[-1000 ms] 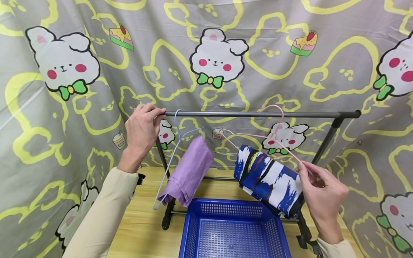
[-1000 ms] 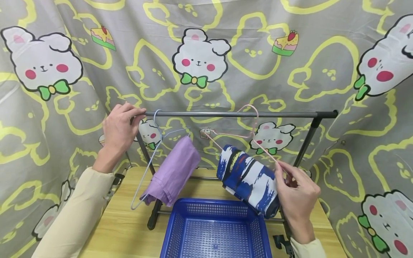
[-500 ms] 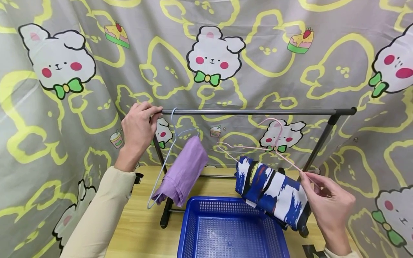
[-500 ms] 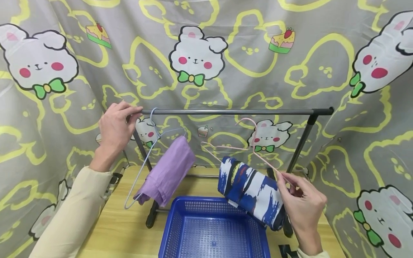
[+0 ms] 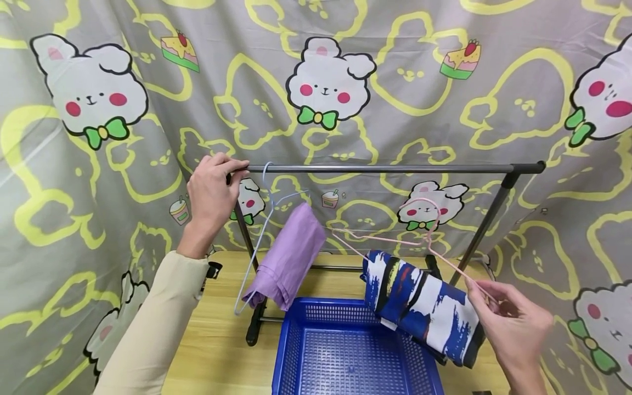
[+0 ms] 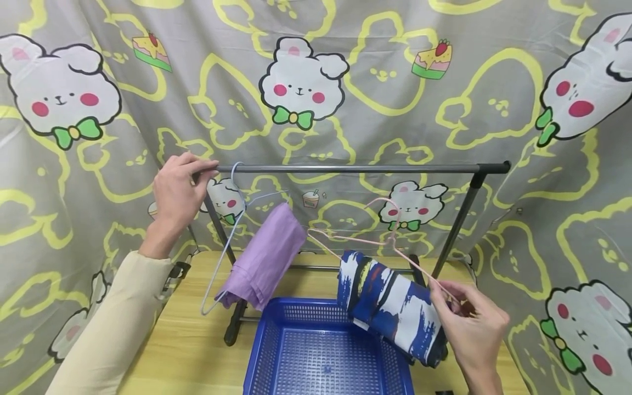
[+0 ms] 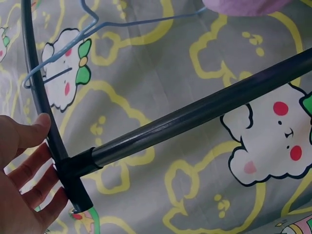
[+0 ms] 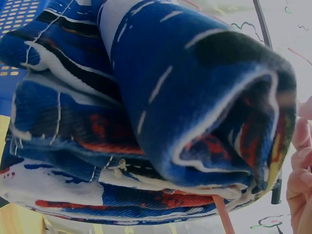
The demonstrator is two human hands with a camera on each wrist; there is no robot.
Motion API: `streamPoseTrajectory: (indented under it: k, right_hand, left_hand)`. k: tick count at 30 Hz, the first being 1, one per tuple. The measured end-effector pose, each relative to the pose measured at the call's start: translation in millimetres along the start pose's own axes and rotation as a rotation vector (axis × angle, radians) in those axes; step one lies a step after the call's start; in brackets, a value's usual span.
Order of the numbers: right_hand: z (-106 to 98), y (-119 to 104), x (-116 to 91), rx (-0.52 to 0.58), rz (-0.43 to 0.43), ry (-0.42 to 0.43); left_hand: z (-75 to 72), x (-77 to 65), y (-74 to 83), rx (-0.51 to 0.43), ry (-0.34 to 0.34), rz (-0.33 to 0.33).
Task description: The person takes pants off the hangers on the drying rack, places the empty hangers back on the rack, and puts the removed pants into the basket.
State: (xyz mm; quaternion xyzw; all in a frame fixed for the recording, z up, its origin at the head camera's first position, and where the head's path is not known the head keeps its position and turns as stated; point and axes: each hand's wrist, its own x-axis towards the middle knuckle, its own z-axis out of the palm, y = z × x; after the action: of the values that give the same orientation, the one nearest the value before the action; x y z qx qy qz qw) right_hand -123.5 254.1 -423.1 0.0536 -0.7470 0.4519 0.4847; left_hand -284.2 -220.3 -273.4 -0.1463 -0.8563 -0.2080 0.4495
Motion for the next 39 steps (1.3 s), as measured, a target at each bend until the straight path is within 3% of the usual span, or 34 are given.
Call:
streamPoseTrajectory:
  k: [14,20,25,32,39]
  right_hand:
    - [-2.9,-1.6,-12.5,-0.005,0.017,-0.061]
    - [2.4,-0.6,-17.0,0.006,0.022,-0.065]
    - [6.1,-1.0,-18.9,0.039,0.022,-0.066]
    - [5.6,-2.0,-21.7,0.013,0.023,-0.065]
    - [11.5,-3.7,-23.6,0.101,0.025,-0.069]
  left_hand:
    - [-7.2,-7.9,1.0,-0.05,-0.084,0.023]
    - [-16.9,-18.5,9.7,-0.09,-0.123,0.078]
    - [-25.7,-32.7,26.1,-0.134,-0.167,0.123]
    - [-33.3,-60.1,49.6,-0.157,-0.286,0.175]
    - [-28.8,-92.6,66.8,-0.18,-0.387,0.201]
